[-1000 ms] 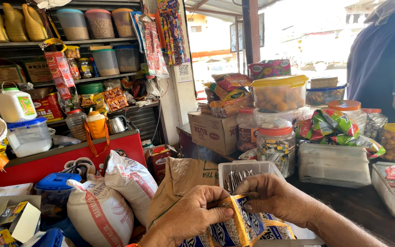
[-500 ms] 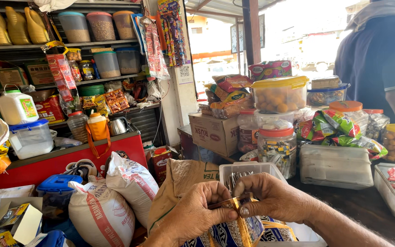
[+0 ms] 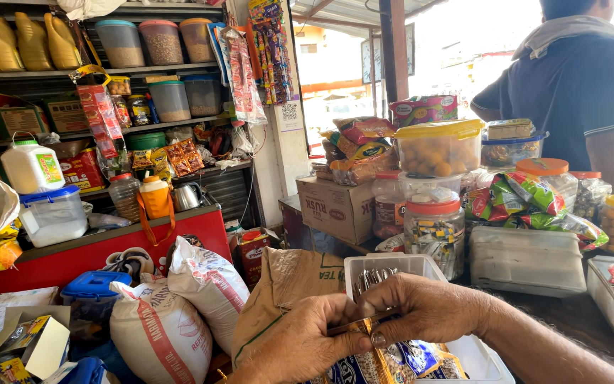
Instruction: The person sorts through packets of product by hand, picking them up from a pile and placing them into a plastic bin.
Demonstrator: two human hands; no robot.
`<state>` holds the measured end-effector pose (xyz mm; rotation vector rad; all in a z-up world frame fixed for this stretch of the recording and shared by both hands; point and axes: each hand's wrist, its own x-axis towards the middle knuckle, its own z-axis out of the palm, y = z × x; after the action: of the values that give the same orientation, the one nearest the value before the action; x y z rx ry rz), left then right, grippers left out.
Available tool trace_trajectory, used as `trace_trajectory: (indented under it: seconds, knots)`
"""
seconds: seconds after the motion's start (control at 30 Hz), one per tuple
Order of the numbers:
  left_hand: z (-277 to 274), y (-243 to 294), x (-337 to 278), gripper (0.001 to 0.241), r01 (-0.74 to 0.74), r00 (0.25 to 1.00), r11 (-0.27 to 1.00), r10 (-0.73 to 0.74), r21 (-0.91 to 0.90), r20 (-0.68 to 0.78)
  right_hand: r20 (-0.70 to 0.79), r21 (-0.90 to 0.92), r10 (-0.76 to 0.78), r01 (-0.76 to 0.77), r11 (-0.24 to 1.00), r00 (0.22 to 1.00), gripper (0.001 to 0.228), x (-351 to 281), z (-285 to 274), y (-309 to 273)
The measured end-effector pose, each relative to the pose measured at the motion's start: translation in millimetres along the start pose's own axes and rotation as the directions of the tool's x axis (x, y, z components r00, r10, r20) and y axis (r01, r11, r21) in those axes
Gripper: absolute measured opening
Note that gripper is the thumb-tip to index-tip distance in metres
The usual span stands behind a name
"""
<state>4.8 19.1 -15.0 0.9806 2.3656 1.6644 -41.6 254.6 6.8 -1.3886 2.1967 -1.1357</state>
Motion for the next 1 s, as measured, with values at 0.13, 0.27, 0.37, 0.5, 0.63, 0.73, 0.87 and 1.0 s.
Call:
trace_trajectory:
  seconds: [0.13,0.27,0.37,0.5,0.63,0.73,0.87,1.0]
  knots:
    - [-0.9,9.1,-2.4,0.024,0.049,0.998,0.975,-0.056,0.218,0.023,0.000,-0.083,0.048,-0.048,0.995,0.999,0.021,-0.5,-0.2,-5.2]
    - [8.3,1.5,3.8,0.019,0.047,0.997,0.992,-0.040,0.118,-0.062,-0.073,-0.041,0.001,-0.004,0.999,0.997,0.018,-0.5,2.3,3.8]
    - [10.9,-7.1,7.8,0.017,0.032,0.994,0.999,-0.028,0.042,-0.102,-0.142,0.025,-0.019,0.023,0.999,0.990,0.018,-2.5,5.4,18.1]
    - [15.0,-10.6,10.9,0.018,-0.014,0.979,0.998,0.000,-0.069,-0.204,-0.267,0.288,-0.062,0.141,0.947,0.962,0.017,1.2,13.4,24.6]
    - [14.1,1.2,3.5,0.020,-0.069,0.959,0.984,0.111,0.167,-0.259,-0.263,0.117,-0.103,0.138,0.983,0.959,0.023,-1.6,12.6,9.4]
    - [16.9,14.0,-5.1,0.022,-0.046,0.938,0.905,0.185,0.423,-0.295,-0.359,-0.339,0.026,-0.156,0.928,0.933,0.021,-5.6,8.7,-0.4]
    - [16.9,24.8,-1.2,0.024,0.035,0.936,0.867,0.145,0.497,-0.319,-0.408,-0.400,0.004,-0.182,0.898,0.913,0.026,-8.3,3.6,1.1]
    - [9.8,19.6,8.6,0.032,-0.020,0.906,0.768,0.284,0.640,-0.313,-0.456,-0.317,-0.068,-0.090,0.944,0.887,0.020,-9.6,-5.1,19.4]
